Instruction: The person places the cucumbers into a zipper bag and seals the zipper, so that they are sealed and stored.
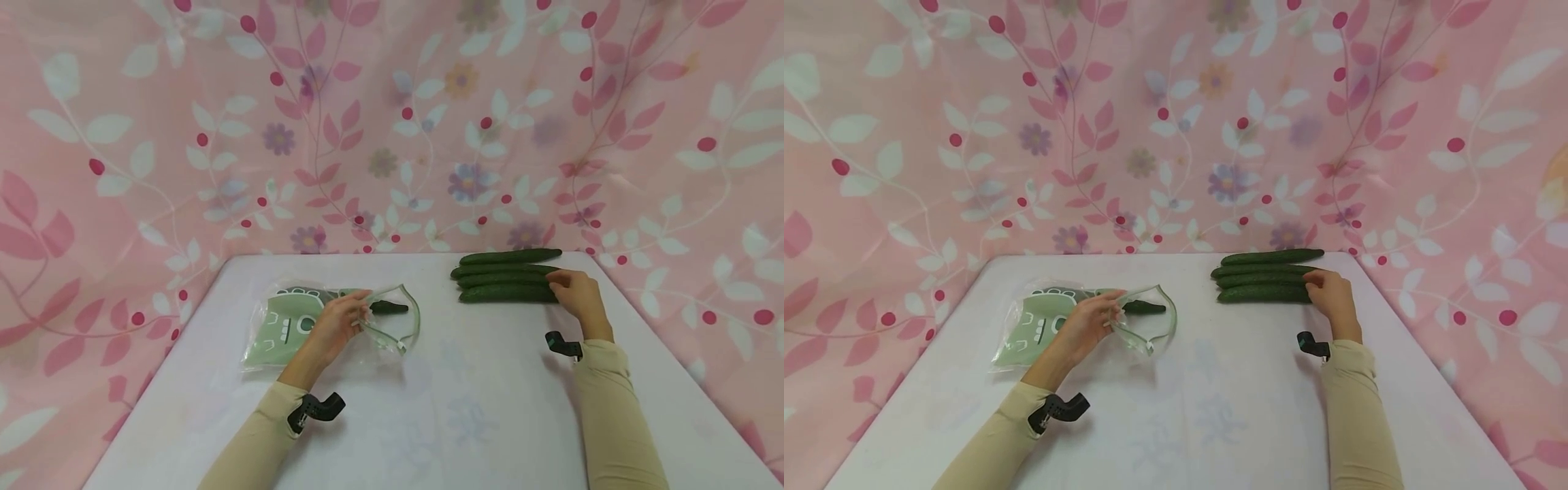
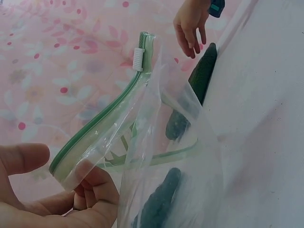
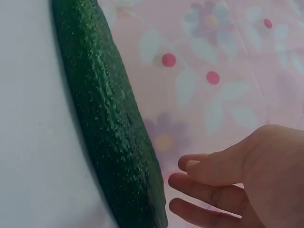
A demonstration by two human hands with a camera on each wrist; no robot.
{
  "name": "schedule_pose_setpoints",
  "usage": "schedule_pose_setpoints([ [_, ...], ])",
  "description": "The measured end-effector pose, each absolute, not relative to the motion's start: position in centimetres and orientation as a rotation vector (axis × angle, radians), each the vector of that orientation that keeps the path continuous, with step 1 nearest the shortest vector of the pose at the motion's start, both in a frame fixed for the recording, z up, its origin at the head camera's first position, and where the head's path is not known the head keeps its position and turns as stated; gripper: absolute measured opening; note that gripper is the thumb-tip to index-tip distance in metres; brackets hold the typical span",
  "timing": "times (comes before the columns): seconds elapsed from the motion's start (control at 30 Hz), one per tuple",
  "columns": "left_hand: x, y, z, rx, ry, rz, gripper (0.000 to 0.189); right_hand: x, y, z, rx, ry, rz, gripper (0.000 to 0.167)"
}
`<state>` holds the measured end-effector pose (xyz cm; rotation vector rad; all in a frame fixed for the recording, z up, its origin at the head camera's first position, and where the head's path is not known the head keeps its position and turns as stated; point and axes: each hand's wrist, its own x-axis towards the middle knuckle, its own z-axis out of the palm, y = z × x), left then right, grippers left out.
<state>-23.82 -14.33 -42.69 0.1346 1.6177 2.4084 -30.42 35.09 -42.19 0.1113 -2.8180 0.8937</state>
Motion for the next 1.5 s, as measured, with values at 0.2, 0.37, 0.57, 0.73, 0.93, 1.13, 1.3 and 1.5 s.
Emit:
schedule_pose_setpoints([
  [0.2, -23.7, -14.2, -42.5, 0.158, 1.628, 2.4, 0.05, -30.6, 35.9, -42.9, 0.125, -2.815, 0.822, 0.033],
  [0.37, -23.6, -14.3, -42.4, 0.155, 1.645, 2.402, 0.047, -30.8, 36.4, -43.5, 0.11, -2.869, 0.784, 0.042],
  [0.57, -23.8, -14.4, -42.6, 0.135, 1.64, 2.411, 0.048, -30.8, 36.6, -43.9, 0.068, -2.887, 0.788, 0.039],
  [0.73, -23.8, -14.5, -42.5, 0.113, 1.639, 2.424, 0.048, -31.1, 36.9, -44.3, 0.1, -2.903, 0.773, 0.041],
  [0.93, -23.7, -14.4, -42.4, 0.127, 1.656, 2.411, 0.051, -31.4, 38.1, -45.3, 0.173, -2.914, 0.671, 0.048],
  [1.13, -23.6, -14.3, -42.4, 0.12, 1.663, 2.396, 0.051, -31.5, 39.0, -45.5, 0.27, -2.936, 0.512, 0.047],
  [1.3, -23.7, -14.4, -42.4, 0.11, 1.681, 2.408, 0.05, -31.4, 39.5, -45.8, 0.367, -2.908, 0.48, 0.044],
  [1.5, -23.7, -14.3, -42.4, 0.107, 1.668, 2.395, 0.05, -31.4, 40.2, -46.4, 0.46, -2.872, 0.538, 0.045],
])
